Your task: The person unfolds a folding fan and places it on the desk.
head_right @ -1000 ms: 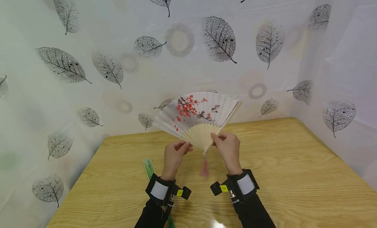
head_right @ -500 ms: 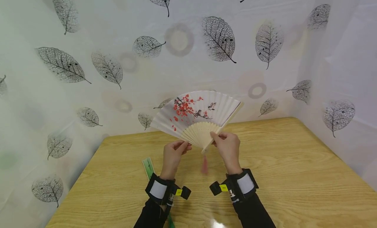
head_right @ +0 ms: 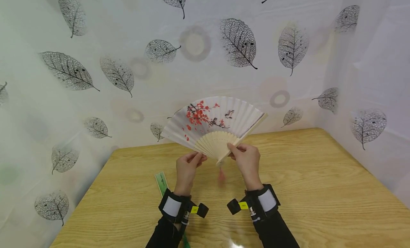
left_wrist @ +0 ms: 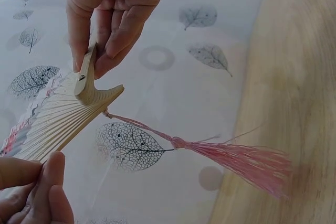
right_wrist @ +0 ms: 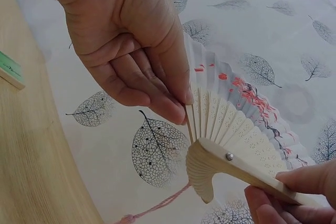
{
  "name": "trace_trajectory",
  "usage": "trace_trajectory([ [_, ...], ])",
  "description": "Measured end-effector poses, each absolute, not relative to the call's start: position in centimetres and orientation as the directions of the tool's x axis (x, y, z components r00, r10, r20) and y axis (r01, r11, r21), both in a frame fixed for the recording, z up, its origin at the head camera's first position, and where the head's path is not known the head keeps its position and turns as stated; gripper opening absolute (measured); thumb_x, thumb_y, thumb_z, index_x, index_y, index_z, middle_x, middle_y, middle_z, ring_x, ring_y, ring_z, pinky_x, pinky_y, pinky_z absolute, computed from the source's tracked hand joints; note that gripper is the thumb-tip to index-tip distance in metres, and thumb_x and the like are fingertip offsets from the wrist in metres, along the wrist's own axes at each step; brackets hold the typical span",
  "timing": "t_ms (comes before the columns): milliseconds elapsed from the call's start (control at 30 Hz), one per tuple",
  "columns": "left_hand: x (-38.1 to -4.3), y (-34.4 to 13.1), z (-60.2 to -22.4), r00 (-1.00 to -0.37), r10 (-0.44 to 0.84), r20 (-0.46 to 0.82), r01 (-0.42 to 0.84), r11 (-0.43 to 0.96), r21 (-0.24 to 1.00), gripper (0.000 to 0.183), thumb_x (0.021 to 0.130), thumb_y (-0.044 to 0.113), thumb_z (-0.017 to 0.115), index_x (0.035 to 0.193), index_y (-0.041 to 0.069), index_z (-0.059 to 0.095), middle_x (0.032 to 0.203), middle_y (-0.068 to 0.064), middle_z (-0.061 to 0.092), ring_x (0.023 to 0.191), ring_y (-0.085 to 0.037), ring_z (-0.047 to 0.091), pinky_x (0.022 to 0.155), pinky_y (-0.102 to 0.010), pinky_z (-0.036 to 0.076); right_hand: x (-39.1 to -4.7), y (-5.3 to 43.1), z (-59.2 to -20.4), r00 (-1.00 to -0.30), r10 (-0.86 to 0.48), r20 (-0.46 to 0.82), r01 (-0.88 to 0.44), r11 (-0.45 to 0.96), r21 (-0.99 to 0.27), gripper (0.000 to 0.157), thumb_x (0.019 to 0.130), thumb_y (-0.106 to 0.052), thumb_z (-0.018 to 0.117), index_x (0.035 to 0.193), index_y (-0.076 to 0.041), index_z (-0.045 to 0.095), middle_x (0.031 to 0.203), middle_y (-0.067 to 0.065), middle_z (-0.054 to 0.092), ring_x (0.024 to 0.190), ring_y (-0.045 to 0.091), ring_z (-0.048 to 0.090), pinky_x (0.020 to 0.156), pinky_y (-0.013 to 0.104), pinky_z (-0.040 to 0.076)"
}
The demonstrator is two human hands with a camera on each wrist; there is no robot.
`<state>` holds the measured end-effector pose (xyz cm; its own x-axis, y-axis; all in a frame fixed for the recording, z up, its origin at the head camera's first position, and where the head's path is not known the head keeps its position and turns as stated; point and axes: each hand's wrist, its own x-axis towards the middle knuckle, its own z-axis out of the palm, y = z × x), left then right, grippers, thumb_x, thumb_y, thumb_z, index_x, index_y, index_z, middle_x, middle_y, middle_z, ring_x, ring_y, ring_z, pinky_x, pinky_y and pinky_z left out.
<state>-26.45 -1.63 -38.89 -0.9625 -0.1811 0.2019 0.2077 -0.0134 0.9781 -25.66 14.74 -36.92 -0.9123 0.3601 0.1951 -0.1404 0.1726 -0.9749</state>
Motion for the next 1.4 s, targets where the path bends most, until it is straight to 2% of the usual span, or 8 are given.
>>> trace_trajectory([
  [233, -26.4, -1.7, -38.8, -0.959, -0.202, 0.2, 0.209, -0.025, 0.978, 0.02, 0.081, 0.015, 0.062, 0.085, -0.004, 0.066, 0.077, -0.017, 0.069, 0.069, -0.016, 0.064, 0.063, -0.026, 0.053, -26.9, 15.6, -38.8, -0.922, 0.327, 0.207, -0.209, 0.03, -0.977, 0.043, 0.07, -0.038, 0.071, 0.08, 0.004, 0.067, 0.066, 0.009, 0.067, 0.059, 0.017, 0.063, 0.053, 0.022, 0.052],
  [333, -26.5, -1.7, -38.8, -0.96, -0.204, 0.192, 0.202, -0.03, 0.979, 0.02, 0.081, 0.015, 0.062, 0.085, -0.004, 0.066, 0.078, -0.017, 0.069, 0.069, -0.016, 0.064, 0.062, -0.024, 0.052, -26.8, 15.4, -38.5, -0.922, 0.337, 0.193, -0.183, 0.062, -0.981, 0.047, 0.07, -0.039, 0.07, 0.082, 0.006, 0.066, 0.065, 0.008, 0.067, 0.061, 0.018, 0.063, 0.054, 0.022, 0.052],
  [600, -26.6, -1.7, -38.9, -0.961, -0.209, 0.183, 0.197, -0.05, 0.979, 0.021, 0.081, 0.014, 0.061, 0.088, -0.005, 0.066, 0.08, -0.019, 0.068, 0.07, -0.017, 0.064, 0.063, -0.025, 0.052, -25.5, 14.6, -36.4, -0.928, 0.356, 0.106, -0.086, 0.072, -0.994, 0.041, 0.077, -0.027, 0.066, 0.089, 0.012, 0.063, 0.057, -0.004, 0.063, 0.059, 0.013, 0.062, 0.053, 0.018, 0.051],
  [900, -25.3, -1.7, -37.1, -0.958, -0.226, 0.179, 0.195, -0.05, 0.98, 0.018, 0.082, 0.007, 0.058, 0.088, -0.009, 0.064, 0.08, -0.023, 0.067, 0.072, -0.022, 0.064, 0.064, -0.027, 0.052, -25.9, 14.7, -36.8, -0.936, 0.338, 0.098, -0.097, 0.022, -0.995, 0.043, 0.077, -0.032, 0.066, 0.088, 0.01, 0.064, 0.062, 0.001, 0.066, 0.062, 0.015, 0.063, 0.058, 0.023, 0.053],
  [1000, -24.6, -1.6, -36.2, -0.952, -0.235, 0.195, 0.209, -0.036, 0.977, 0.018, 0.083, 0.005, 0.057, 0.087, -0.011, 0.063, 0.08, -0.025, 0.067, 0.072, -0.023, 0.064, 0.063, -0.025, 0.052, -27.4, 15.5, -38.9, -0.946, 0.3, 0.121, -0.151, -0.078, -0.985, 0.035, 0.075, -0.03, 0.068, 0.084, 0.004, 0.067, 0.064, 0.004, 0.067, 0.061, 0.017, 0.063, 0.055, 0.023, 0.053],
  [1200, -24.4, -1.6, -36.0, -0.95, -0.235, 0.205, 0.223, -0.055, 0.973, 0.018, 0.083, 0.005, 0.057, 0.087, -0.012, 0.063, 0.08, -0.026, 0.066, 0.073, -0.025, 0.064, 0.064, -0.027, 0.053, -30.3, 16.9, -42.2, -0.956, 0.288, 0.054, -0.088, -0.109, -0.99, 0.044, 0.071, -0.037, 0.07, 0.09, 0.003, 0.067, 0.072, 0.007, 0.069, 0.069, 0.022, 0.064, 0.059, 0.026, 0.054],
  [1333, -24.9, -1.7, -36.5, -0.954, -0.232, 0.189, 0.213, -0.081, 0.974, 0.018, 0.082, 0.005, 0.057, 0.088, -0.011, 0.063, 0.081, -0.026, 0.066, 0.073, -0.025, 0.064, 0.062, -0.024, 0.052, -33.4, 18.3, -46.6, -0.958, 0.276, 0.075, -0.119, -0.145, -0.982, 0.042, 0.068, -0.043, 0.071, 0.09, -0.007, 0.07, 0.075, 0.003, 0.07, 0.071, 0.019, 0.065, 0.059, 0.025, 0.053],
  [1400, -25.3, -1.8, -37.2, -0.955, -0.232, 0.185, 0.213, -0.105, 0.971, 0.019, 0.082, 0.007, 0.059, 0.089, -0.009, 0.064, 0.081, -0.023, 0.067, 0.073, -0.022, 0.064, 0.061, -0.022, 0.051, -32.3, 17.8, -45.2, -0.965, 0.251, 0.077, -0.125, -0.181, -0.976, 0.037, 0.071, -0.039, 0.07, 0.088, -0.006, 0.07, 0.073, 0.003, 0.07, 0.068, 0.018, 0.064, 0.058, 0.024, 0.053],
])
